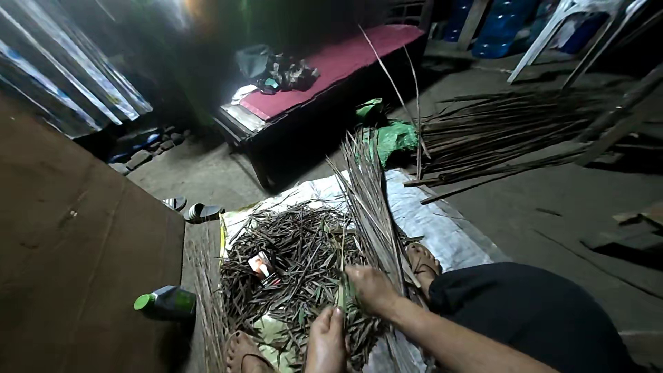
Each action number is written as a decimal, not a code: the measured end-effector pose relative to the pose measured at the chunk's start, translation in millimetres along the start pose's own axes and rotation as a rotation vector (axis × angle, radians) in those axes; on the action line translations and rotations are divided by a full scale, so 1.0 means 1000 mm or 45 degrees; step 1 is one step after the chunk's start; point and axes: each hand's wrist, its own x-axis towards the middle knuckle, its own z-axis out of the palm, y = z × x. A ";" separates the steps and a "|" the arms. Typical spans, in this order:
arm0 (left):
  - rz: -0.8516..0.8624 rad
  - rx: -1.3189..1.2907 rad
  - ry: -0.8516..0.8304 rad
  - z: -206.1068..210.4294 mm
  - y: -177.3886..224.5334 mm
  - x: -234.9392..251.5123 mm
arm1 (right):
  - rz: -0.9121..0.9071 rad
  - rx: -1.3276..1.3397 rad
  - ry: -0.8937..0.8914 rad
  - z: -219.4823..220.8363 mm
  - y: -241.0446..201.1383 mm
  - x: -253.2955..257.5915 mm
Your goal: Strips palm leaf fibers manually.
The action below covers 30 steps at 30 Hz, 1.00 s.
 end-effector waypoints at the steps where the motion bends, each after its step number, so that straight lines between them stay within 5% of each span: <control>1: -0.017 0.009 -0.030 0.002 0.000 -0.003 | 0.069 0.025 0.064 -0.005 0.007 0.009; 4: -0.015 0.018 -0.071 0.003 -0.003 -0.004 | 0.169 0.053 0.140 -0.018 0.020 0.021; 11: 0.044 0.042 0.048 -0.007 0.002 0.008 | -0.182 0.003 -0.153 0.009 -0.006 -0.017; 18: -0.012 0.012 -0.076 0.005 0.000 -0.006 | 0.156 -0.011 0.094 -0.012 0.015 0.017; 23: -0.017 0.012 -0.068 0.004 -0.003 -0.005 | 0.159 0.761 0.321 -0.014 0.042 0.037; 26: -0.029 0.004 -0.026 0.000 -0.002 0.001 | 0.225 1.382 0.066 -0.007 0.027 0.026; 28: -0.049 -0.010 -0.029 0.000 0.000 0.002 | 0.120 1.523 -0.106 -0.001 0.019 0.017; 30: -0.065 -0.042 -0.065 0.001 0.001 0.002 | -0.015 1.422 -0.044 0.002 0.017 0.015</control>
